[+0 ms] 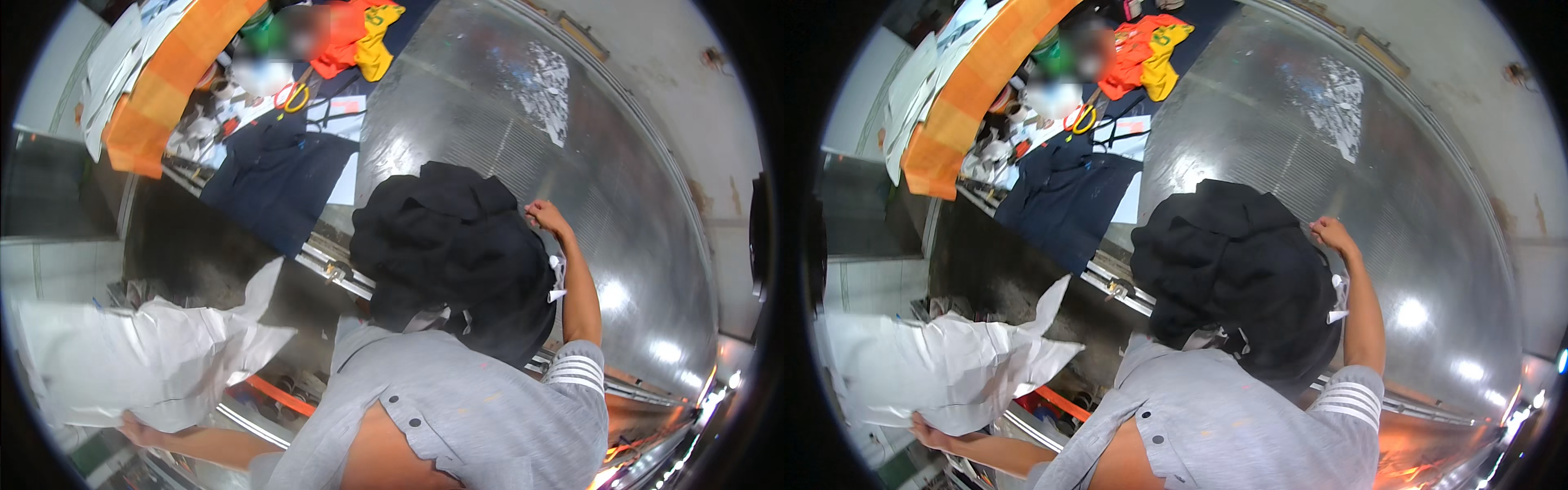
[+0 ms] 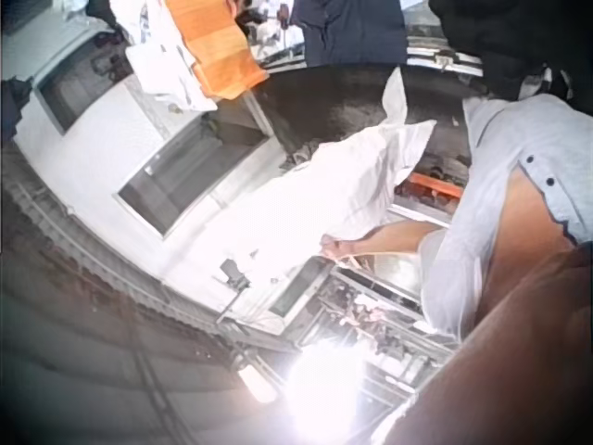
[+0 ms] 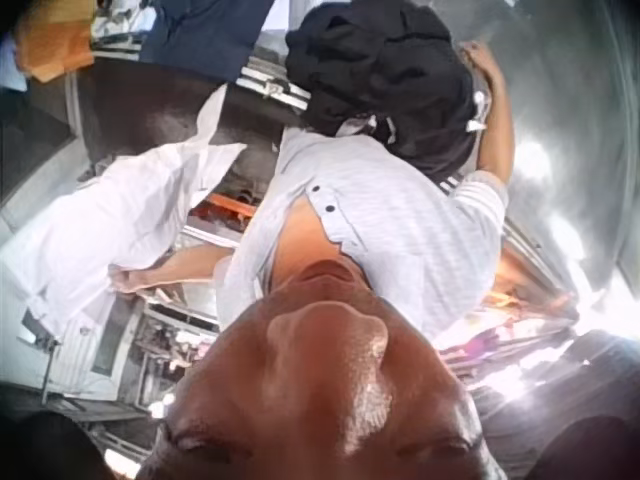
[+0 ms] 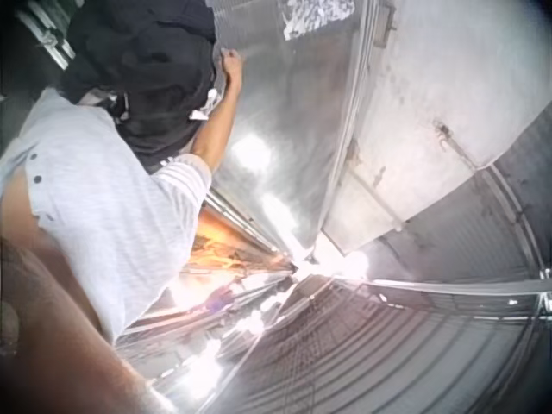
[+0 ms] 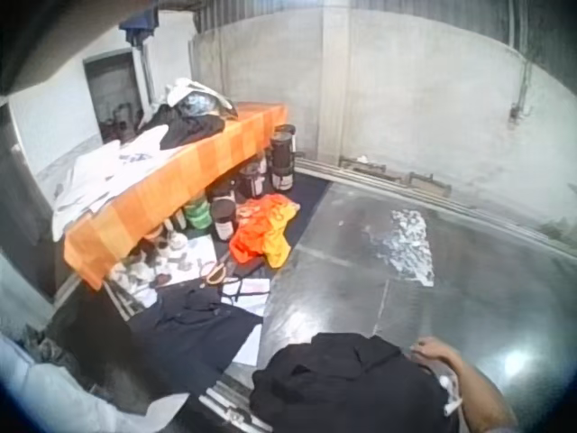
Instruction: The person carries a white t-shirt and a black garment to a conveyor belt, then retrieves a screen printing frame from a stack. They place the frame on the belt, unfold the white t-shirt, and align it under the screen. The person then uses a squeegee to pull ink across the screen, printing a design onto the shirt.
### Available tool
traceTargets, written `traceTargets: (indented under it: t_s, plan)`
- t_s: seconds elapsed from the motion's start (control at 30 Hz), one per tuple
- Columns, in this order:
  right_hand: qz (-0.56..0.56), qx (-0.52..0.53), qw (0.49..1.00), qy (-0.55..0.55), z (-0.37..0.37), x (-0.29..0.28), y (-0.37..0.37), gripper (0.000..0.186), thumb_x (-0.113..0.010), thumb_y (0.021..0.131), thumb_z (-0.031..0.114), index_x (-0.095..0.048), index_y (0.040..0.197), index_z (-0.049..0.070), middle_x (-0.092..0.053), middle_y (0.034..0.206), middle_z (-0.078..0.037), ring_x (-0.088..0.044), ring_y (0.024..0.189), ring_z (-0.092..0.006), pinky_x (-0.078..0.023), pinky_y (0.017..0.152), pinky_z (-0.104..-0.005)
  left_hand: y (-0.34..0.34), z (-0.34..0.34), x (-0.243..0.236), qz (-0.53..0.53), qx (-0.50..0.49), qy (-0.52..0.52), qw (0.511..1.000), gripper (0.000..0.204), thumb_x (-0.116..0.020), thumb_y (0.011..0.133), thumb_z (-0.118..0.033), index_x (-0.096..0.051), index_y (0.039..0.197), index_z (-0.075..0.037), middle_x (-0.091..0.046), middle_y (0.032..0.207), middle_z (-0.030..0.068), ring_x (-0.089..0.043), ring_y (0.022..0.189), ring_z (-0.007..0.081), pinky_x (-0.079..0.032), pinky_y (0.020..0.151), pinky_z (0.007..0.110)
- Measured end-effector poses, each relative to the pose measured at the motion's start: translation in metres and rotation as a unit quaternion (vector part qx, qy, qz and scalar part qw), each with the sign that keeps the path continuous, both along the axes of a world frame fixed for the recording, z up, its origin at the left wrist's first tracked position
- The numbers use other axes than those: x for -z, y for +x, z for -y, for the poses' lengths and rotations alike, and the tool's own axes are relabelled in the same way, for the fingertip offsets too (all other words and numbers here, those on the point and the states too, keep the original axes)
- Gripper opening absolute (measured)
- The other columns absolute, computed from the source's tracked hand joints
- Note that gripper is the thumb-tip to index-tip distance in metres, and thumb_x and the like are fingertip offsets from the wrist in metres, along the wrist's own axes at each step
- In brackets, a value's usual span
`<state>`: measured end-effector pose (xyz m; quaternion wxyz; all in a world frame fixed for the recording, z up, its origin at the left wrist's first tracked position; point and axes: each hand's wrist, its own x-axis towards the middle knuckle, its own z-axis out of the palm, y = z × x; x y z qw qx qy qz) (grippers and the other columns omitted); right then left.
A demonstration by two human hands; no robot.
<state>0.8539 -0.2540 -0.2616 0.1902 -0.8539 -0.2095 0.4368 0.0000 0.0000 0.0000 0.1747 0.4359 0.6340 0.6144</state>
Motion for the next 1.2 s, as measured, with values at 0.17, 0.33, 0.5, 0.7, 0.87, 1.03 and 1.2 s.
traceTargets:
  t_s: [0.17, 0.33, 0.5, 0.7, 0.87, 1.03, 1.2]
  plan:
    - [0.065, 0.079, 0.993, 0.058, 0.050, -0.030, -0.009, 0.036, -0.061, 0.095, 0.037, -0.067, 0.104, 0.003, -0.070, 0.096, -0.006, -0.060, 0.087, -0.0147, -0.047, 0.080, -0.0319, 0.111, -0.148, -0.094, 0.005, 0.292, -0.030, 0.956, 0.062, -0.065, 0.084, -0.024, -0.047, 0.135, 0.007, -0.058, 0.126, 0.0186, -0.058, 0.112, 0.0275, -0.044, 0.099, 0.037]
    - [0.193, 0.130, 0.965, 0.124, 0.082, -0.086, -0.038, 0.035, -0.061, 0.094, 0.037, -0.067, 0.105, 0.004, -0.068, 0.092, -0.007, -0.059, 0.087, -0.0152, -0.046, 0.079, -0.0319, 0.344, -0.237, -0.127, -0.189, 0.503, -0.023, 0.843, 0.052, -0.069, 0.088, -0.023, -0.054, 0.129, 0.005, -0.064, 0.115, 0.0111, -0.061, 0.101, 0.0170, -0.047, 0.091, 0.030]
    - [0.252, 0.220, 0.916, 0.219, 0.120, -0.138, -0.086, 0.031, -0.062, 0.094, 0.029, -0.066, 0.105, 0.001, -0.071, 0.087, -0.015, -0.068, 0.083, -0.0258, -0.050, 0.075, -0.0354, 0.583, -0.216, -0.155, -0.461, 0.592, 0.200, 0.630, 0.027, -0.067, 0.087, -0.016, -0.062, 0.101, 0.007, -0.065, 0.089, 0.0139, -0.057, 0.076, 0.0208, -0.048, 0.075, 0.031]
    - [0.419, 0.227, 0.818, 0.321, 0.103, -0.120, -0.222, 0.035, -0.075, 0.080, 0.016, -0.061, 0.109, 0.003, -0.063, 0.105, -0.017, -0.059, 0.101, -0.0379, -0.045, 0.090, -0.0495, 0.724, -0.097, -0.139, -0.485, 0.375, 0.651, 0.448, 0.022, -0.067, 0.091, -0.012, -0.068, 0.110, 0.000, -0.068, 0.099, 0.0194, -0.066, 0.093, 0.0352, -0.053, 0.087, 0.042]
    - [0.381, 0.211, 0.870, 0.232, 0.092, -0.125, -0.260, 0.058, -0.070, 0.086, 0.042, -0.056, 0.124, 0.001, -0.057, 0.132, -0.017, -0.047, 0.131, -0.0346, -0.032, 0.111, -0.0536, 0.782, 0.002, -0.057, -0.504, 0.607, 0.364, 0.495, 0.032, -0.067, 0.091, -0.011, -0.064, 0.122, -0.001, -0.067, 0.114, 0.0191, -0.061, 0.103, 0.0389, -0.045, 0.095, 0.048]
    - [0.363, 0.196, 0.864, 0.289, 0.098, -0.109, -0.248, 0.056, -0.069, 0.087, 0.043, -0.057, 0.121, 0.000, -0.062, 0.123, -0.017, -0.050, 0.127, -0.0340, -0.032, 0.110, -0.0539, 0.765, 0.038, 0.111, -0.349, 0.834, 0.218, 0.368, 0.044, -0.073, 0.082, -0.005, -0.059, 0.124, 0.000, -0.061, 0.119, 0.0225, -0.056, 0.114, 0.0399, -0.042, 0.101, 0.046]
    - [0.373, 0.198, 0.865, 0.271, 0.092, -0.110, -0.243, 0.055, -0.069, 0.087, 0.043, -0.058, 0.120, 0.001, -0.062, 0.123, -0.015, -0.052, 0.124, -0.0337, -0.032, 0.109, -0.0543, 0.703, 0.029, 0.201, -0.440, 0.810, 0.065, 0.383, 0.024, -0.072, 0.079, -0.005, -0.070, 0.102, -0.002, -0.067, 0.115, 0.0227, -0.057, 0.118, 0.0451, -0.048, 0.100, 0.044]
